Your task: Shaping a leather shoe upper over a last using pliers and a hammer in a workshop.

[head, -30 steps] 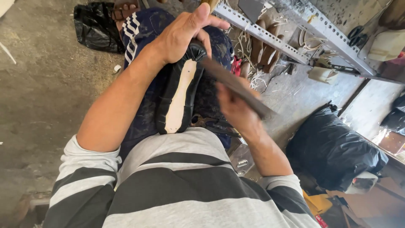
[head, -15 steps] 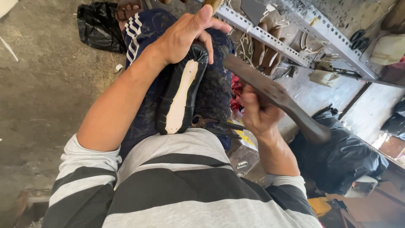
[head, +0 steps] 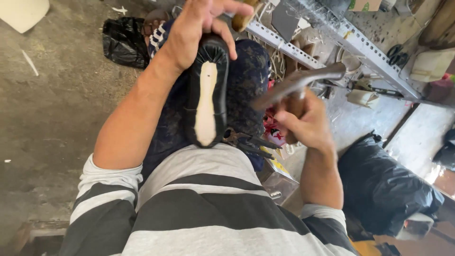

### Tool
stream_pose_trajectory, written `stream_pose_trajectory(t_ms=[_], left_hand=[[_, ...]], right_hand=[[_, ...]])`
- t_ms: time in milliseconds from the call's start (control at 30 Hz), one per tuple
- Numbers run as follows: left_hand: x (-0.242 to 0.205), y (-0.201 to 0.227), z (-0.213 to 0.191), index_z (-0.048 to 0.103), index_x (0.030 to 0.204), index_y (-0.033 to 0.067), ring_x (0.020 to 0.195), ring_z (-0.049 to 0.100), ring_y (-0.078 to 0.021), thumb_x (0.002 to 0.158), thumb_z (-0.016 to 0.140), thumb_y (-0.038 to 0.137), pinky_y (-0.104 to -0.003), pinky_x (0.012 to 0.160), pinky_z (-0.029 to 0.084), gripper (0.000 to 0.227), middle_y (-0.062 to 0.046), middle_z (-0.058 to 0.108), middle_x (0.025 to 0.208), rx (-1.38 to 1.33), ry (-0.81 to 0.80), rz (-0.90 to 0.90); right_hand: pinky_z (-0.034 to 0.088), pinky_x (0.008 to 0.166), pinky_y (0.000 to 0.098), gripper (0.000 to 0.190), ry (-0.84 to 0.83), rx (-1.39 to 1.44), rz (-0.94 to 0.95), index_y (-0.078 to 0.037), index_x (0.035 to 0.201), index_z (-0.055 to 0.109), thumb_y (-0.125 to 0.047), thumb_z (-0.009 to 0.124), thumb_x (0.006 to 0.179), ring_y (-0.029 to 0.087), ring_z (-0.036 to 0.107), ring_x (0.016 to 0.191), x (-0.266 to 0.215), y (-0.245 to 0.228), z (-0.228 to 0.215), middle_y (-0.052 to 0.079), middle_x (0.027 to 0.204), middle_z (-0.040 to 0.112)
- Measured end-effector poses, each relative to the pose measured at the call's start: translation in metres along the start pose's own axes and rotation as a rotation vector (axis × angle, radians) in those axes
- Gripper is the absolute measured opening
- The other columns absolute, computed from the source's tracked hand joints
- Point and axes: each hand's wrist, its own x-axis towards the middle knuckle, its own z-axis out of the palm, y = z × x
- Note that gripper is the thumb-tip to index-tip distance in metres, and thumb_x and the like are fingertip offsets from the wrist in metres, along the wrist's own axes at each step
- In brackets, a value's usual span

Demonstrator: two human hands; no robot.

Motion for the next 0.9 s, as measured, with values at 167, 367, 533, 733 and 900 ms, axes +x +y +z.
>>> stream_pose_trajectory(t_ms=[167, 367, 533, 733, 900], left_hand=[[-0.056, 0.019, 0.038, 0.045, 0.143, 0.0054, 0.084, 0.074, -0.0256, 0.116, 0.019, 0.046, -0.037, 0.092, 0.055, 0.055, -0.016, 0.075, 0.090, 0.461, 0.560, 0.384], [-0.087, -0.032, 0.050, 0.054, 0.135, 0.0019, 0.102, 0.069, -0.0257, 0.109, 0.017, 0.062, -0.038, 0.102, 0.049, 0.075, -0.011, 0.072, 0.097, 0.267, 0.722, 0.202], [-0.084, -0.033, 0.029, 0.041, 0.151, 0.0051, 0.117, 0.069, -0.0291, 0.108, 0.011, 0.071, -0.051, 0.122, 0.041, 0.084, -0.012, 0.078, 0.106, 0.342, 0.499, 0.218], [-0.073, -0.043, 0.026, 0.031, 0.161, 0.0131, 0.086, 0.079, -0.0209, 0.112, 0.008, 0.069, -0.030, 0.086, 0.056, 0.078, -0.008, 0.085, 0.100, 0.450, 0.576, 0.267], [-0.067, -0.047, 0.033, 0.025, 0.164, 0.0200, 0.079, 0.081, -0.0206, 0.105, 0.008, 0.082, -0.030, 0.074, 0.054, 0.087, -0.011, 0.087, 0.106, 0.352, 0.689, 0.228]], right_hand=[[0.050, 0.053, 0.0300, 0.011, 0.402, -0.716, 0.123, 0.002, 0.116, 0.057, -0.009, 0.056, 0.113, 0.016, 0.057, 0.057, -0.026, -0.023, -0.005, 0.007, 0.076, 0.059], [0.053, 0.057, 0.0271, 0.018, 0.434, -0.436, -0.093, 0.000, 0.123, 0.056, -0.011, 0.047, 0.113, 0.013, 0.058, 0.059, -0.001, -0.011, 0.053, 0.004, 0.076, 0.060], [0.052, 0.055, 0.0272, 0.021, 0.380, -0.458, -0.178, 0.002, 0.099, 0.062, -0.014, 0.053, 0.109, 0.014, 0.058, 0.052, 0.015, -0.040, 0.080, 0.007, 0.065, 0.061], [0.045, 0.038, 0.0271, 0.026, 0.661, -0.209, -0.883, -0.018, 0.095, 0.056, -0.039, 0.054, 0.111, 0.015, 0.056, 0.046, 0.048, -0.028, 0.085, 0.000, 0.068, 0.054], [0.046, 0.050, 0.0359, 0.030, 0.224, -1.318, -0.632, -0.002, 0.111, 0.054, -0.026, 0.071, 0.106, 0.024, 0.059, 0.060, 0.048, 0.002, 0.065, 0.018, 0.092, 0.066]])
